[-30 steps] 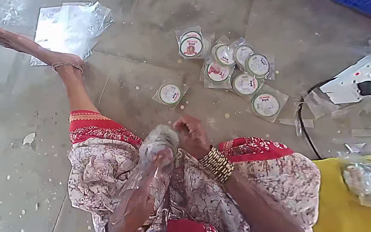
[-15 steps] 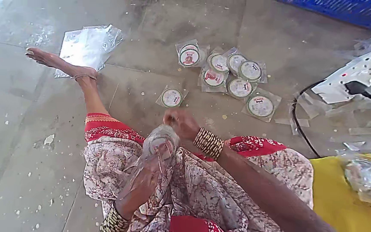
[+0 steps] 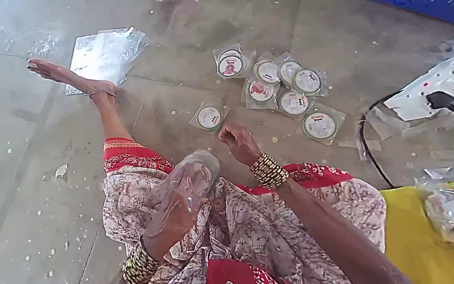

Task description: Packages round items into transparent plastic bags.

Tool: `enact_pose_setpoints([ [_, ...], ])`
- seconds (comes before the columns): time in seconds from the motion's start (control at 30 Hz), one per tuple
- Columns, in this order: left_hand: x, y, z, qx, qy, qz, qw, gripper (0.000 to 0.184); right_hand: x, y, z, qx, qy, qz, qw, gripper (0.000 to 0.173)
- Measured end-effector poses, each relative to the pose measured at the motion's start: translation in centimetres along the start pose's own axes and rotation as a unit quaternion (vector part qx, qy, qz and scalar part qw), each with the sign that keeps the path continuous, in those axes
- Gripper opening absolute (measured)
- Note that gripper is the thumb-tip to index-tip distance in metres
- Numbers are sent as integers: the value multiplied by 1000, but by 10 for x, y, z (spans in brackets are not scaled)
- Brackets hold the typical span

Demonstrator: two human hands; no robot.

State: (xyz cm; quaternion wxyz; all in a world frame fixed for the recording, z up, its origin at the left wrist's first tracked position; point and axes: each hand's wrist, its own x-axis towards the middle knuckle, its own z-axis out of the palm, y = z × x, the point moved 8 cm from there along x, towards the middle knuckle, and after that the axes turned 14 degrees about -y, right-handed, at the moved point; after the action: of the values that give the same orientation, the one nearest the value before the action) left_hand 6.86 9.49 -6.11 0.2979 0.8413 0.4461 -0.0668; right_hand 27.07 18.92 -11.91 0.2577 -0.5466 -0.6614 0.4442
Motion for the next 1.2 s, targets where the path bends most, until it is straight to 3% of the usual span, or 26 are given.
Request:
enact_pose_setpoints([
  [0.17, 8, 5, 8, 28, -128, -66, 989, 45, -33, 43, -1, 8, 18, 70, 997, 10],
  [0.3, 13, 3, 16, 2, -175, -90, 981, 47, -25, 50, 5, 38, 5, 83, 996, 11],
  [0.5, 11, -4, 26, 7, -136, -86, 987, 43, -2, 41, 13, 50, -10, 27, 998, 8],
  [0.8, 15, -1, 20, 127, -118, -53, 983, 38, -4, 42, 9, 110, 22, 45, 993, 5],
  [0.97, 17, -4, 16, 108, -124, -52, 985, 34, -7, 43, 8, 148, 32, 45, 988, 2],
  [1.07, 17, -12, 19, 32, -160, -89, 983, 39, -7, 42, 8, 156, 40, 25, 987, 2],
  [1.2, 18, -7, 19, 78, -143, -89, 983, 36, -7, 42, 9, 166, 47, 37, 984, 2],
])
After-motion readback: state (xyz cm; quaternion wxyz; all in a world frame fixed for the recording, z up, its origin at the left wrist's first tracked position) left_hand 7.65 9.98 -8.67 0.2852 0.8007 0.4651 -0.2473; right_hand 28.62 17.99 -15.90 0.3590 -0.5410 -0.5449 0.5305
